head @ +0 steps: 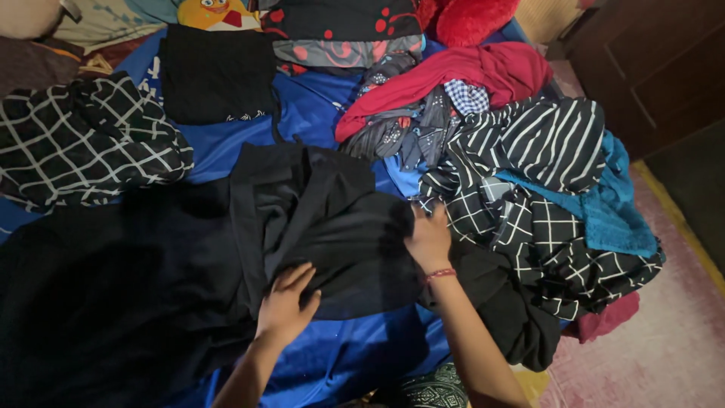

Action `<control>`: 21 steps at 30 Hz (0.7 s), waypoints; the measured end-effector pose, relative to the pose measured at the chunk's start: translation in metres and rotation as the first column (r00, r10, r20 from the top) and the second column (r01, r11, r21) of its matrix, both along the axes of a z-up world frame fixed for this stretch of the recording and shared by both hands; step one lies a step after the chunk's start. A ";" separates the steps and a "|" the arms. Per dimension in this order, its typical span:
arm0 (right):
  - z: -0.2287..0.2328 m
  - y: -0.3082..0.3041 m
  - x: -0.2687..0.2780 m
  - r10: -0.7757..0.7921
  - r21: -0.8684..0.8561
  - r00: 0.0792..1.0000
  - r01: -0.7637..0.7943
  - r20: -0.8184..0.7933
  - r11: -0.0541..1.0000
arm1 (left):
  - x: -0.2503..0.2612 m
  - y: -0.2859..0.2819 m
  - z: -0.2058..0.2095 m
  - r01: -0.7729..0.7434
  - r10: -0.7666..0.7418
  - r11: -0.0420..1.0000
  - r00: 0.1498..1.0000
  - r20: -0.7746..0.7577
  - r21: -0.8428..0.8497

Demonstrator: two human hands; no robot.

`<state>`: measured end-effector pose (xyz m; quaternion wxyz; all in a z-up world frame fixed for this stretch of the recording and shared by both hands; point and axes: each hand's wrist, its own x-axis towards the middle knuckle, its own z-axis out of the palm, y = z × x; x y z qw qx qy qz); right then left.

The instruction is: The person folds a black garment on a bed. They smooth and align the fabric, fold the sides inward, and then fold the garment in half to create a compact bundle.

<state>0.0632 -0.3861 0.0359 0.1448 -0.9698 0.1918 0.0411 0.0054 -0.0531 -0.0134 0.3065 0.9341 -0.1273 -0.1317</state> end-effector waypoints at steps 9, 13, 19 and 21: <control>0.024 0.114 0.087 0.246 0.344 0.836 -0.445 0.491 0.827 | 0.026 0.014 0.053 -0.305 0.519 0.813 0.765 0.380 -0.495; 0.018 0.134 0.117 -0.058 0.645 0.952 -0.157 0.299 0.748 | 0.034 0.030 -0.014 -0.463 0.501 0.865 0.824 0.264 -0.195; -0.166 0.072 0.193 -0.330 0.759 0.938 0.290 -0.105 0.582 | 0.033 0.034 -0.042 -0.397 0.434 0.897 0.876 0.212 -0.196; -0.168 0.049 0.209 -0.463 0.898 0.873 0.320 -0.154 0.304 | 0.043 0.030 -0.041 -0.383 0.426 0.897 0.882 0.202 -0.219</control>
